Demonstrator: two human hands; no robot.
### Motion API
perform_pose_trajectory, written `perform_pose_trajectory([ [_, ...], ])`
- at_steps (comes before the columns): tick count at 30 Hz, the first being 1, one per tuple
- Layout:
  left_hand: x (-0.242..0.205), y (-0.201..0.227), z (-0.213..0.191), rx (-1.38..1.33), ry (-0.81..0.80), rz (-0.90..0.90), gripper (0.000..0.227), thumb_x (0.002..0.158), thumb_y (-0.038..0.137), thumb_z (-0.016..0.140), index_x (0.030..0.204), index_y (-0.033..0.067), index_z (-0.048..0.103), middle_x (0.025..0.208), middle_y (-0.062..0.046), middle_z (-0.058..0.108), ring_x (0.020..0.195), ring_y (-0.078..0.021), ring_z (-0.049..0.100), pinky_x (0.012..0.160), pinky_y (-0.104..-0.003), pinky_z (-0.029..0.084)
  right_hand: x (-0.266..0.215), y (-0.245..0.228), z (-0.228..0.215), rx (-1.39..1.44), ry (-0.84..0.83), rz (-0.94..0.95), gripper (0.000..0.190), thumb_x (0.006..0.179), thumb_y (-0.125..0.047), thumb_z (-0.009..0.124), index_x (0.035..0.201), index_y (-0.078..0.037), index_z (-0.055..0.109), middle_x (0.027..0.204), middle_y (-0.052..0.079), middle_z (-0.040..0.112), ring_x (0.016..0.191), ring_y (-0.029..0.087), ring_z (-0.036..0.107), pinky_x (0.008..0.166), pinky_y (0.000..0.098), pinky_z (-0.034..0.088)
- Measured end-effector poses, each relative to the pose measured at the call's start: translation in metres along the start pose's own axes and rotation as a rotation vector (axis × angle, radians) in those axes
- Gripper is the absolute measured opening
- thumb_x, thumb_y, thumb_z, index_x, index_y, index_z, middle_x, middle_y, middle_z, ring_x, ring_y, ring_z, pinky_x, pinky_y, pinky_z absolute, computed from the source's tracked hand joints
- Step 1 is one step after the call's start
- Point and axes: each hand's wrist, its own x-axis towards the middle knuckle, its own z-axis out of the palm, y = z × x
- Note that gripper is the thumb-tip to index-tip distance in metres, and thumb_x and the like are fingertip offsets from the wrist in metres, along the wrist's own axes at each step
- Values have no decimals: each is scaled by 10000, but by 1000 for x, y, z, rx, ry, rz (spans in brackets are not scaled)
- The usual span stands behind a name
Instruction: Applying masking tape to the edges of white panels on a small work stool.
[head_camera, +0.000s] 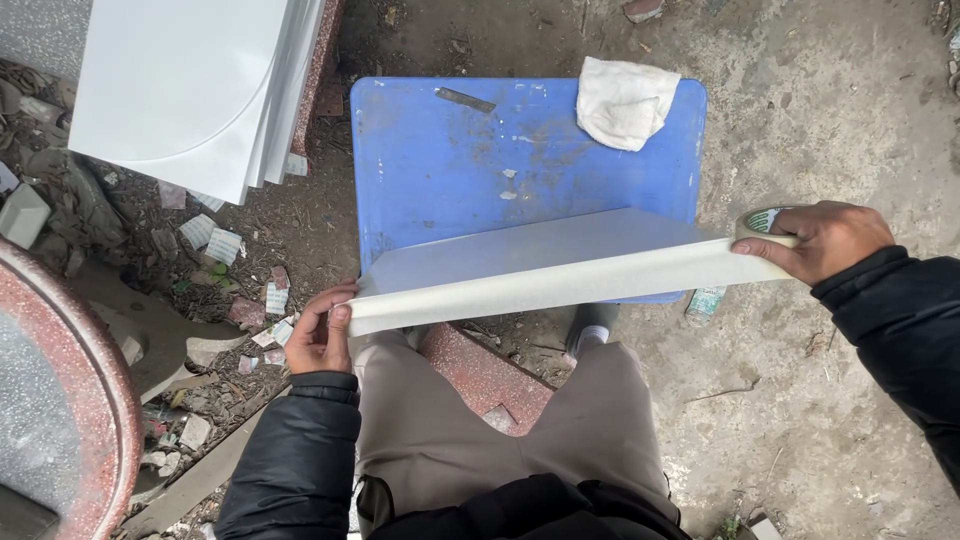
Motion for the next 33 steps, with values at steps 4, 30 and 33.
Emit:
perform_pose_trajectory([
  [4, 2, -1, -1, 16, 3, -14, 224, 1222, 217, 693, 1252, 11, 776, 1301, -207, 812, 1369, -391, 801, 1291, -499, 622, 1, 3, 5, -1, -25, 16, 682, 1011, -851, 759, 812, -204, 835, 698, -13, 741, 666, 222, 729, 635, 385, 563],
  [30, 3, -4, -5, 41, -11, -8, 233, 1225, 216, 682, 1260, 4, 773, 1337, -246, 807, 1382, -390, 792, 1310, -506, 616, 7, 0, 10, 47, -80, 24, 695, 1028, -841, 717, 773, -199, 793, 626, 4, 675, 613, 221, 679, 582, 382, 510],
  [33, 4, -4, -5, 40, -12, 2, 227, 1225, 202, 680, 1261, -3, 771, 1346, -257, 804, 1382, -393, 791, 1308, -511, 617, 5, 2, 12, 25, -69, 37, 726, 1010, -876, 718, 747, -200, 750, 626, 8, 669, 623, 221, 684, 596, 379, 516],
])
